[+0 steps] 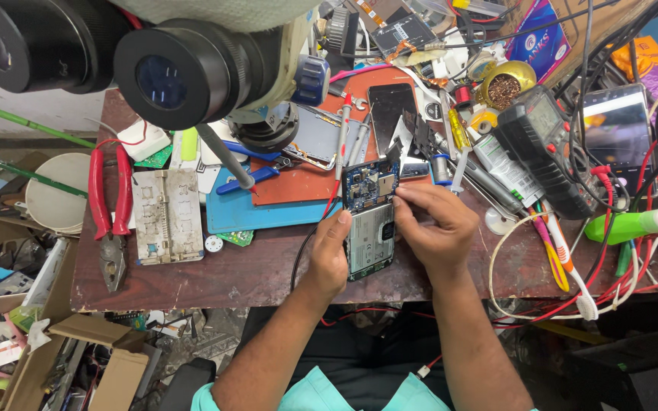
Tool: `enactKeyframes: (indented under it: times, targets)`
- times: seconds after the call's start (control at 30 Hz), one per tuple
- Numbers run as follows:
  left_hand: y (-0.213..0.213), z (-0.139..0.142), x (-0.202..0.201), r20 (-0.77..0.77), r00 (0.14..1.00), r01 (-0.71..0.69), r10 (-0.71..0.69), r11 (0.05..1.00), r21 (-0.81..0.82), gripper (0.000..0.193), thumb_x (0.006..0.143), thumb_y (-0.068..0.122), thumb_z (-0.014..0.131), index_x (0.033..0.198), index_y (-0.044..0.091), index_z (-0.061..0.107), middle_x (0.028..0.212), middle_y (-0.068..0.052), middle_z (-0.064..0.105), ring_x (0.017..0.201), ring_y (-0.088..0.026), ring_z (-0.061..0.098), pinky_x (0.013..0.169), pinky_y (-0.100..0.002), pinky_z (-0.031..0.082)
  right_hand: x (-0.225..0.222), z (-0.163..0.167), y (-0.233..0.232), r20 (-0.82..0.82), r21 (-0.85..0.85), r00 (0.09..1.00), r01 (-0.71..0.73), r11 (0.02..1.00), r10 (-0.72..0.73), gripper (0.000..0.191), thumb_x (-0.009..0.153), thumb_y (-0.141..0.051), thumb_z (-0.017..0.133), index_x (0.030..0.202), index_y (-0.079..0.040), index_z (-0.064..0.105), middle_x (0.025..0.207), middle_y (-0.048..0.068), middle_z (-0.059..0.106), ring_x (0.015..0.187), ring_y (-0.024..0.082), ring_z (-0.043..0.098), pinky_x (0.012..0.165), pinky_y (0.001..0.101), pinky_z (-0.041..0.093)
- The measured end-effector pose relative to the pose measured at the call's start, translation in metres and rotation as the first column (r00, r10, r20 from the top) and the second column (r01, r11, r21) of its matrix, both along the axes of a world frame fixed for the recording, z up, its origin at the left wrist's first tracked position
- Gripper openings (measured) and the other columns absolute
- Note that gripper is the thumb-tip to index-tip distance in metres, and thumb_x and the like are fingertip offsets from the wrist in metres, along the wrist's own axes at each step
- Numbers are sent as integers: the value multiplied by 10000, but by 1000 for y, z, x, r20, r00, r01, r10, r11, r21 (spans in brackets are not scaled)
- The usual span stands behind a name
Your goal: The person disassembles a Vivo smartphone, removes the back cover, and manipulates internal components including the battery and motherboard. They use a screwdriver and tweezers to adjust parts, then reassemble the device and test it by powering it on.
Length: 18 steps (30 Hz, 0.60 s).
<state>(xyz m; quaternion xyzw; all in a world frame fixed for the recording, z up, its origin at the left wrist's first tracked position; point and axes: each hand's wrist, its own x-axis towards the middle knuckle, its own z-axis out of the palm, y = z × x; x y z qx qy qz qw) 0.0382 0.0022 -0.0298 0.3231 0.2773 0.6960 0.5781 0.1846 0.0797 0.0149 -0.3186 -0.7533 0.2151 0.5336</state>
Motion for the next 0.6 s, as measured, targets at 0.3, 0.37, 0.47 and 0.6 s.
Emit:
enactKeyframes:
  times: [0.3, 0.37, 0.47, 0.6]
  targets:
    - [-1, 5, -1, -39, 999, -19, 19, 1000, 4, 484, 1124, 294, 383, 1366, -69, 593, 1270, -161, 682, 1178, -208, 638, 1051, -345, 472, -6, 4, -7, -17, -37, 997, 81, 996, -82, 129, 879, 17, 806, 996, 15, 752, 977, 118, 766, 896, 198, 753, 804, 288, 589]
    - [-1, 5, -1, -43, 999, -18, 18, 1000, 1, 483, 1123, 293, 383, 1366, -67, 593, 1269, -157, 681, 1171, -206, 638, 1046, -344, 472, -6, 4, -7, -7, -35, 995, 99, 995, -99, 116, 881, 3, 808, 983, 11, 752, 967, 115, 766, 886, 197, 751, 801, 289, 587]
    - [-1, 2, -1, -54, 998, -29, 30, 1000, 7, 481, 1117, 293, 381, 1368, -61, 589, 1274, -149, 679, 1179, -201, 634, 1053, -338, 468, -7, 3, -9, 32, -17, 990, 137, 990, -136, 96, 887, -23, 804, 956, 3, 743, 940, 108, 755, 856, 197, 741, 787, 291, 585]
    - [0, -3, 0, -25, 999, -41, 41, 999, 1, 469, 1115, 288, 386, 1355, -59, 592, 1262, -145, 681, 1167, -201, 638, 1047, -345, 472, -9, -2, -9, 95, 35, 982, 159, 987, -162, 94, 906, -45, 786, 931, -1, 707, 914, 98, 718, 812, 205, 711, 747, 295, 575]
